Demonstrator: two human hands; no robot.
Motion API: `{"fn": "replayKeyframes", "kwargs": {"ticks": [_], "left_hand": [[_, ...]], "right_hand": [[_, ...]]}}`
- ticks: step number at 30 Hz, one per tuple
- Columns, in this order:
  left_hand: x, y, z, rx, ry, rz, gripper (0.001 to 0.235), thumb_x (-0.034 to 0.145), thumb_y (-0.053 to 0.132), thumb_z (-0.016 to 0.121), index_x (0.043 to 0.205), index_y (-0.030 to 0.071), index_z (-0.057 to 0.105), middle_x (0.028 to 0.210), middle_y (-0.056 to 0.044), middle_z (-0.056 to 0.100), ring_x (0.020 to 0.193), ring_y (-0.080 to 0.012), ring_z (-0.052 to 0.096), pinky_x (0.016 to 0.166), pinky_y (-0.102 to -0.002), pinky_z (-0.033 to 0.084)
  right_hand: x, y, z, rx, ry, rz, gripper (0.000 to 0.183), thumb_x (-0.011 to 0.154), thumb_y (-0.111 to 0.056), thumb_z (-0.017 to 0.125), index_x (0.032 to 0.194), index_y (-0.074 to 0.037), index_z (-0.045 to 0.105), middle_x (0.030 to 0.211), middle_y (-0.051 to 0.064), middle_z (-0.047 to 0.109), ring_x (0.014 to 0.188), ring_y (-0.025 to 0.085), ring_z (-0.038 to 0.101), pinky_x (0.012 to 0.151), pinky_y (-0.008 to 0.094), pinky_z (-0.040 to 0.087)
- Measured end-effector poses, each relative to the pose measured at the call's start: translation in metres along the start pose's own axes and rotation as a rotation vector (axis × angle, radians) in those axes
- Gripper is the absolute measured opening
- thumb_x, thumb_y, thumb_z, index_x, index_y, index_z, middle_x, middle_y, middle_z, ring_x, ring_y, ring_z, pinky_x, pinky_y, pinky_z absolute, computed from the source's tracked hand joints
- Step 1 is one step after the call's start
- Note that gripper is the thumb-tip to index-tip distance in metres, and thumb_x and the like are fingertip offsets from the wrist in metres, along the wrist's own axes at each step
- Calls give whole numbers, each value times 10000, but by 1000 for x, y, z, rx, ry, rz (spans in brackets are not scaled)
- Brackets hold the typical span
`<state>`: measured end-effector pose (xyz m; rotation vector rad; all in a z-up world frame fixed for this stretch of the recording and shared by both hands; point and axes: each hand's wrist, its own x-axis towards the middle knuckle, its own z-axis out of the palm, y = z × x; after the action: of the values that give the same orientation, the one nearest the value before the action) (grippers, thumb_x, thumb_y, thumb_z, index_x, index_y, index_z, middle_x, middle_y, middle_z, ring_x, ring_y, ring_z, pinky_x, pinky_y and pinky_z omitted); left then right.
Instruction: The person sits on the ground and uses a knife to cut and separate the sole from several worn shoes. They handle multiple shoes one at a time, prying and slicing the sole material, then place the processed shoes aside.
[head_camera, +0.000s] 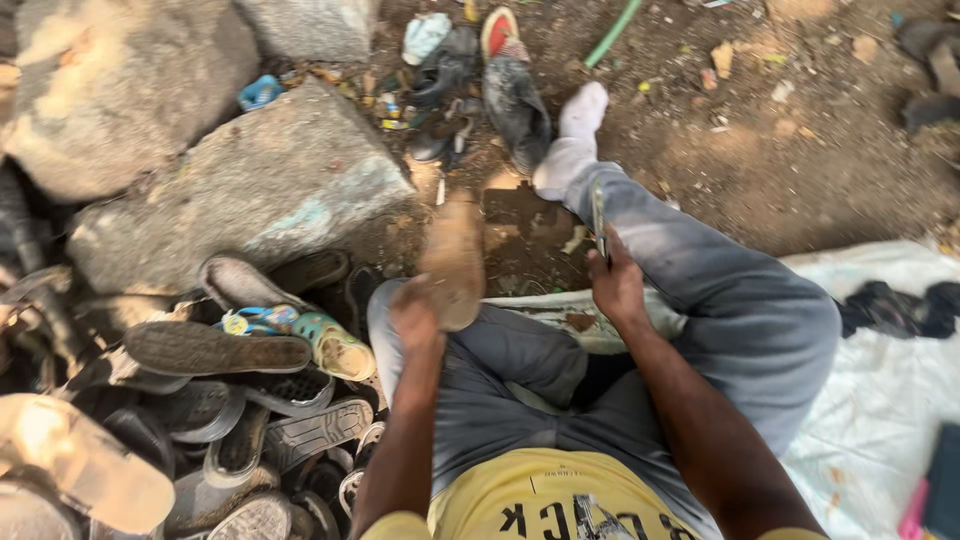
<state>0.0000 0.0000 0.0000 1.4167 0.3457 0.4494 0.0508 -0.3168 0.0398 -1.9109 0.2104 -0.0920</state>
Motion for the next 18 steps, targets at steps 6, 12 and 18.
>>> {"fn": "replayKeyframes", "kwargs": {"ticks": [6, 12, 18], "left_hand": [[90, 222, -159, 529, 737, 318, 170, 1010, 94, 582, 1100, 6, 695, 1006, -39, 682, 864, -167, 645, 746, -308, 551], [138, 36, -154, 695, 291, 125, 221, 1028, 86, 522, 1152, 6, 686, 1096, -85, 724, 890, -184, 720, 750, -303, 607], [114, -81, 135, -439, -336, -28, 226, 979, 13, 697, 1165, -114, 683, 1172, -252, 734, 838, -277, 642, 644, -389, 484]], "right_hand": [[-7, 0, 15, -135, -100, 15, 572, 1002, -214, 621, 1541, -91, 478, 783, 216, 675, 660, 278, 640, 669, 420, 515], [-10, 22, 37, -223, -177, -80, 589, 985, -229, 635, 1535, -97, 473, 954, 277, 710, 755, 340, 717, 691, 454, 555], [-18, 22, 47, -293, -354, 202, 617, 992, -281, 590, 1566, -193, 385, 946, 252, 726, 712, 342, 757, 687, 469, 578]]}}
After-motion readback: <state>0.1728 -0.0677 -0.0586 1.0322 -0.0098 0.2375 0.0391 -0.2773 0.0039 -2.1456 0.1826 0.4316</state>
